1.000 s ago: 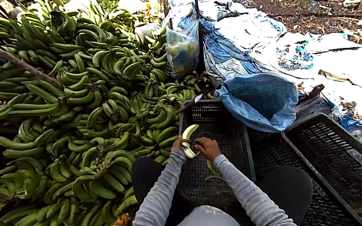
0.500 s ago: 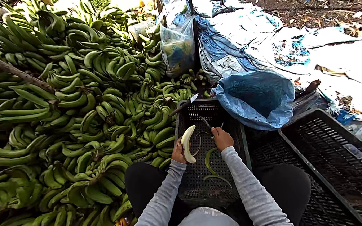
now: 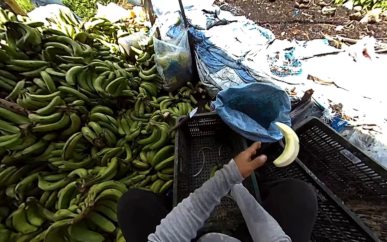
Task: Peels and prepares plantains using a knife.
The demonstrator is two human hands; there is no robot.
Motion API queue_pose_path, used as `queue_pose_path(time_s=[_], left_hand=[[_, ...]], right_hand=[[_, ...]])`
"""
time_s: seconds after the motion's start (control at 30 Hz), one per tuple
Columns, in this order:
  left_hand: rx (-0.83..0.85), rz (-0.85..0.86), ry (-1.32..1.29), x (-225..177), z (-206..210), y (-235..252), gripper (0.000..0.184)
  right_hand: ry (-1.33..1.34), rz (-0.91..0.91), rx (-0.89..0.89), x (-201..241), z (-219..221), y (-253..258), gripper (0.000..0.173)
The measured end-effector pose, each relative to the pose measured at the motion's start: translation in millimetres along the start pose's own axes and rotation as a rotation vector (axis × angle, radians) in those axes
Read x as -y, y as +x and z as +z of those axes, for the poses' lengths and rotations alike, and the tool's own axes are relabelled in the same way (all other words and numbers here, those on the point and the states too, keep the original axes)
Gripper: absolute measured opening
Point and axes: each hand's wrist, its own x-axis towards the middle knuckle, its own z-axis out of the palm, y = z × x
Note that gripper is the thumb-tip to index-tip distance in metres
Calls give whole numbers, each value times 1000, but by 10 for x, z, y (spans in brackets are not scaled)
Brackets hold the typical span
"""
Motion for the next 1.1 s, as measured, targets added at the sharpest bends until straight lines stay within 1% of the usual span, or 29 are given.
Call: queue_pose_path(time_s=[0.03,0.07,0.1,0.13,0.17,0.2,0.23,0.27,0.3,0.33,0.37,0.43,0.5,0.53,0.57,0.63,0.67,0.7,0.73,0.77,0.8,0.83,0.87,0.9,0.97,1.0,1.03,1.07,1.1], left_hand=[[-43,61,214,-89,-172,-115,61],[-151,54,465,-99,-384,-292,56],[-305,1,727,-30,-624,-525,53],[-480,-79,972,79,-885,-809,52],[-631,-219,1134,167,-1142,-1132,54],[-721,-444,1197,222,-1362,-1470,57],[-750,-706,1160,265,-1522,-1786,60],[-757,-908,1052,336,-1613,-2068,59],[-778,-977,943,462,-1624,-2335,57],[-840,-906,862,625,-1560,-2576,56],[-934,-743,824,797,-1436,-2765,60],[-1074,-447,863,1099,-1131,-2993,78],[-1040,-310,967,1205,-868,-3156,82],[-983,-261,991,1156,-769,-3207,77],[-928,-186,972,1045,-714,-3211,64],[-877,-90,759,795,-720,-3032,21],[-899,-101,527,703,-783,-2855,19],[-938,-169,182,619,-892,-2622,24],[-937,-336,-191,511,-1055,-2351,32],[-870,-504,-471,455,-1250,-2085,42],[-772,-611,-661,473,-1416,-1840,55],[-677,-644,-800,528,-1537,-1626,66],[-612,-626,-900,587,-1615,-1451,73],[-586,-588,-948,596,-1663,-1307,73],[-507,-483,-924,646,-1733,-1138,64],[-430,-460,-942,705,-1788,-1118,62],[-373,-467,-975,723,-1851,-1118,57],[-369,-487,-976,710,-1905,-1118,46],[-414,-504,-988,682,-1951,-1111,38]], right_hand=[[138,-373,-142,-563,168,482,53],[297,-123,-104,-513,167,651,56],[407,74,-140,-384,147,747,54],[442,151,-192,-280,115,785,51],[440,142,-234,-205,81,779,48],[414,93,-266,-151,58,762,47],[381,39,-281,-96,46,747,47],[354,-9,-285,-37,43,736,47],[341,-50,-278,25,47,739,46],[345,-92,-266,87,60,759,44],[365,-130,-254,146,76,784,43],[476,-173,-234,262,108,819,42],[680,-167,-195,376,150,880,43],[769,-158,-154,440,153,909,42],[816,-149,-110,517,131,928,41],[754,-191,-37,699,20,938,38],[663,-265,4,799,-47,911,36],[553,-375,43,915,-105,868,33],[435,-510,74,1043,-152,814,31],[313,-657,103,1176,-191,750,30],[189,-803,119,1306,-219,686,31],[74,-922,127,1432,-231,631,32],[-23,-1002,126,1554,-225,587,31],[-90,-1040,109,1655,-209,570,29],[-98,-1006,-20,1779,-193,687,27],[-17,-920,-113,1840,-216,816,27],[79,-768,-219,1923,-260,978,26],[184,-560,-343,2023,-297,1180,28],[261,-346,-448,2115,-328,1441,36]])
